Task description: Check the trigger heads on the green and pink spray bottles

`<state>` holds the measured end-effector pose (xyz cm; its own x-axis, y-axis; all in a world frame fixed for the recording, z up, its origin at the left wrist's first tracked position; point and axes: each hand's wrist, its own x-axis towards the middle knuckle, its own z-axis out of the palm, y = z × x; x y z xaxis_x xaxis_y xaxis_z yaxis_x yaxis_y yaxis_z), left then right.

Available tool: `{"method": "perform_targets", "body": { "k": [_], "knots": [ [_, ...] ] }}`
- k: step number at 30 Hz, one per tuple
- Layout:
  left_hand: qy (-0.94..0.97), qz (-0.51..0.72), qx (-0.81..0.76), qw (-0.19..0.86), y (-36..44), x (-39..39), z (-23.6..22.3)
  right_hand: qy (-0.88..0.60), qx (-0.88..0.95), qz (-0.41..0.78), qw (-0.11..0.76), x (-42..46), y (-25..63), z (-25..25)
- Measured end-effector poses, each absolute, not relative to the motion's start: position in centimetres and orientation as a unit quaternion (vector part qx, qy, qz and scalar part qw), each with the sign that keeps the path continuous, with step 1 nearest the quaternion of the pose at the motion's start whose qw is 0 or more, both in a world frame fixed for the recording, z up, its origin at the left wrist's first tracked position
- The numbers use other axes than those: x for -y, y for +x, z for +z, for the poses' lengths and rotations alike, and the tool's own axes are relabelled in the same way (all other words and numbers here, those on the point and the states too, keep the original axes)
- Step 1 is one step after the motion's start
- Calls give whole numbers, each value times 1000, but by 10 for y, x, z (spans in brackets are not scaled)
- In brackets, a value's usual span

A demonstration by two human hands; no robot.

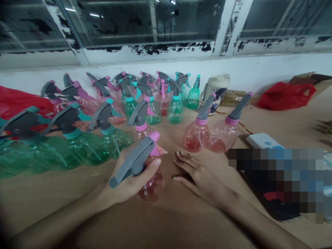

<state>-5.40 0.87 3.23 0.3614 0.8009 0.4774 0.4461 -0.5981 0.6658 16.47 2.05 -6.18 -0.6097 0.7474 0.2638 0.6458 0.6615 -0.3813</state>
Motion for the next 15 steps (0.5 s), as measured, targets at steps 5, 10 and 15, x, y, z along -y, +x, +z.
{"method": "perform_targets", "body": {
  "k": [5,10,15],
  "knots": [
    [793,404,-409,200,-53,-10,32,-388,891,125,200,-20,165,-61],
    [783,406,-416,220,-52,-8,35,-384,894,118,198,-21,166,-63],
    [792,400,-406,218,-53,-9,35,-385,894,118,197,-20,165,-61]
  ]
}}
